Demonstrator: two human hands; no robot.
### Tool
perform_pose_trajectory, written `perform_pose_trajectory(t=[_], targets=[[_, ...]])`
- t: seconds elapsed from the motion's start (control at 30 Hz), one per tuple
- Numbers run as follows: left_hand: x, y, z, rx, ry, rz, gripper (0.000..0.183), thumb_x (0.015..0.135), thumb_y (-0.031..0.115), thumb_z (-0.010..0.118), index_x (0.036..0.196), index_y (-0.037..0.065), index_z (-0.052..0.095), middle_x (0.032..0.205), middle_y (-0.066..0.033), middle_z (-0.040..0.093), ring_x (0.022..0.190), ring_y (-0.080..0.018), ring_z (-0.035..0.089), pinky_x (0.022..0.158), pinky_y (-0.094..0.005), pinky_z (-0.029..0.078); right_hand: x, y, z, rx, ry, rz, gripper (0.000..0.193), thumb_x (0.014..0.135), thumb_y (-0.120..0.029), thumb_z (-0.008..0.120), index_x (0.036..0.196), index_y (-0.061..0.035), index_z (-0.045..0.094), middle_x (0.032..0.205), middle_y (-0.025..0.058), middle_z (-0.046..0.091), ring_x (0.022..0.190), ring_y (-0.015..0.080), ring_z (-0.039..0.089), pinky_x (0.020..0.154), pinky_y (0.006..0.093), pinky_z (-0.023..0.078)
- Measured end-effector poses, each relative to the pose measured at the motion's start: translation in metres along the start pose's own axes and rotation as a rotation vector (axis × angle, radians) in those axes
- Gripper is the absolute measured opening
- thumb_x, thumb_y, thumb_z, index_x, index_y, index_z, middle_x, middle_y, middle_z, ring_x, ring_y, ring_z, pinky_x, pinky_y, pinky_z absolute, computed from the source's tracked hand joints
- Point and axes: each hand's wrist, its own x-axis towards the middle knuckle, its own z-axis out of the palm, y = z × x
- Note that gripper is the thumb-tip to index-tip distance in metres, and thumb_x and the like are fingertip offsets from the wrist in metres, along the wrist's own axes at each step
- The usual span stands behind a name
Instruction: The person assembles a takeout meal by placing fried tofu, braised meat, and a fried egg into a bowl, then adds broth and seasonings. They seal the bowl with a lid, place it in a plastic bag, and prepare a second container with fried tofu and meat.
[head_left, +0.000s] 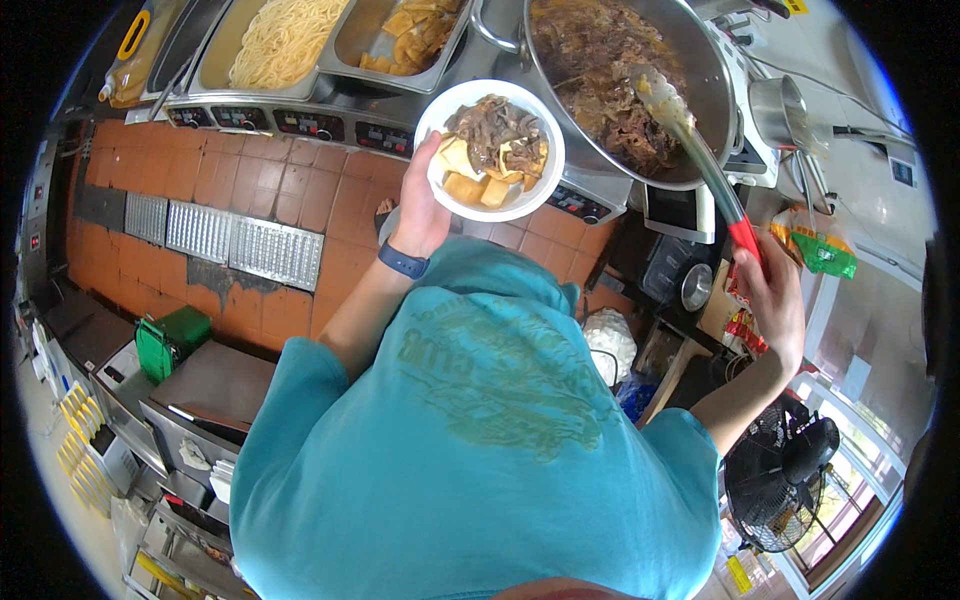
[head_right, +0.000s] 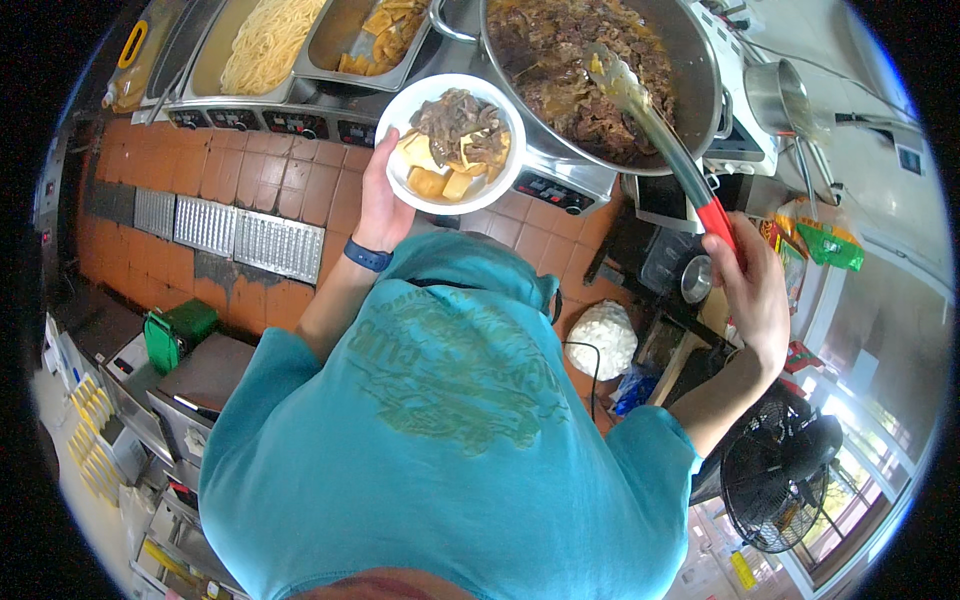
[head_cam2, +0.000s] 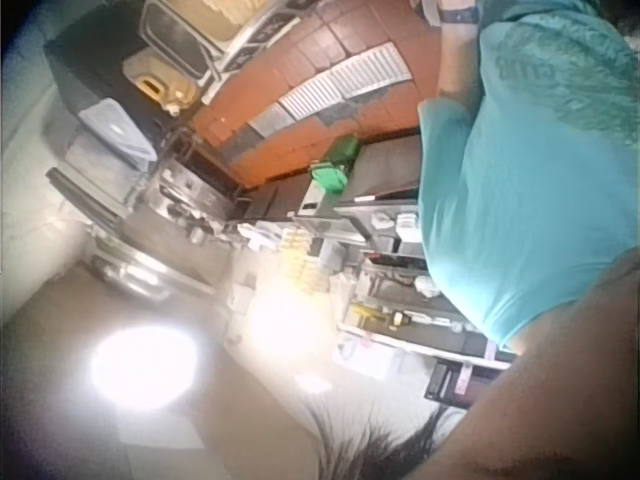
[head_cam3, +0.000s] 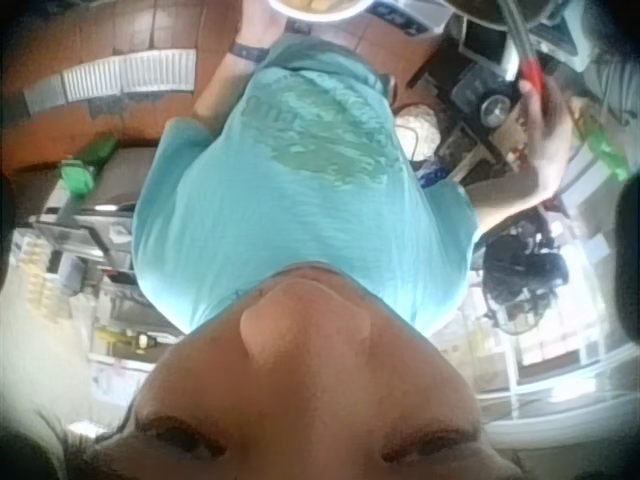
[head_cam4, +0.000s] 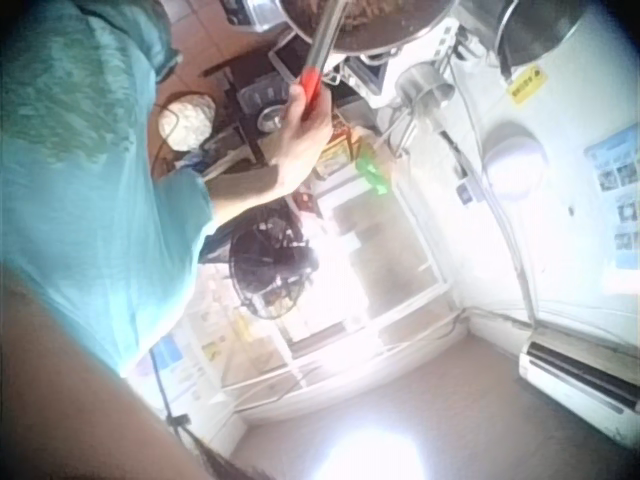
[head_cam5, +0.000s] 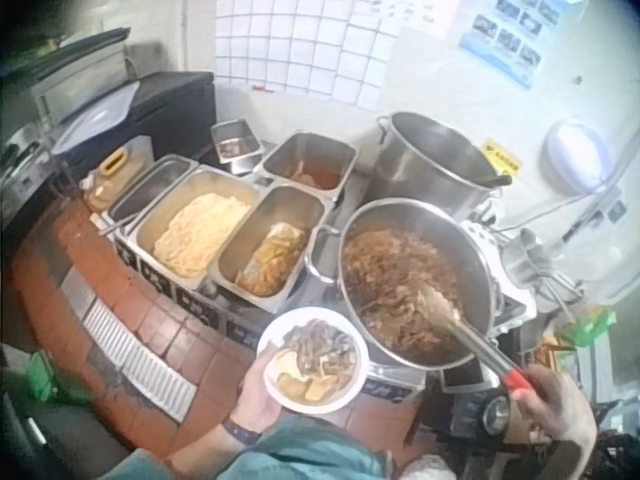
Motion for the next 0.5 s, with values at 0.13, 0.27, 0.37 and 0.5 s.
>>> perform_pose_trajectory(t=[0.13,0.27,0.37,0.5], targets=[[-0.003,0.001,0.003,0.008,0.012,0.019,0.053,0.101,0.038,0.052,0.14,0.004,0.046,0.137,-0.0092,0.056,0.126,-0.0208,0.053,0.108,-0.0353,0.04,-0.02,-0.016,0.0,0.02,-0.054,-0.025,0.031,0.097,-0.031,0.063,0.105,-0.0011,0.061,0.065,-0.0016,0.047,0.06,0.0084,0.043,0.055,0.027,0.035],[-0.008,0.004,0.006,0.006,0.003,0.021,0.053,0.101,0.039,0.052,0.141,0.004,0.045,0.138,-0.0094,0.056,0.127,-0.0212,0.052,0.108,-0.0356,0.04,-0.013,-0.032,0.022,-0.036,-0.133,-0.032,0.032,0.094,-0.029,0.066,0.11,-0.0017,0.062,0.065,0.0043,0.054,0.059,0.0122,0.053,0.055,0.0318,0.042],[-0.012,0.006,0.006,0.01,0.015,0.015,0.053,0.101,0.039,0.051,0.141,0.004,0.045,0.138,-0.01,0.056,0.127,-0.0217,0.053,0.108,-0.0363,0.04,0.008,-0.043,0.052,-0.198,-0.162,-0.121,0.029,0.093,-0.029,0.066,0.102,-0.0023,0.06,0.072,0.0216,0.061,0.068,0.0414,0.062,0.06,0.0445,0.046],[-0.015,0.006,0.001,-0.001,0.031,0.013,0.051,0.101,0.039,0.051,0.139,0.005,0.046,0.137,-0.008,0.056,0.125,-0.0194,0.053,0.107,-0.0343,0.04,0.018,-0.042,0.065,-0.261,-0.106,-0.264,0.027,0.096,-0.029,0.063,0.103,-0.0034,0.06,0.065,0.0191,0.056,0.061,0.0337,0.058,0.058,0.0411,0.044]])
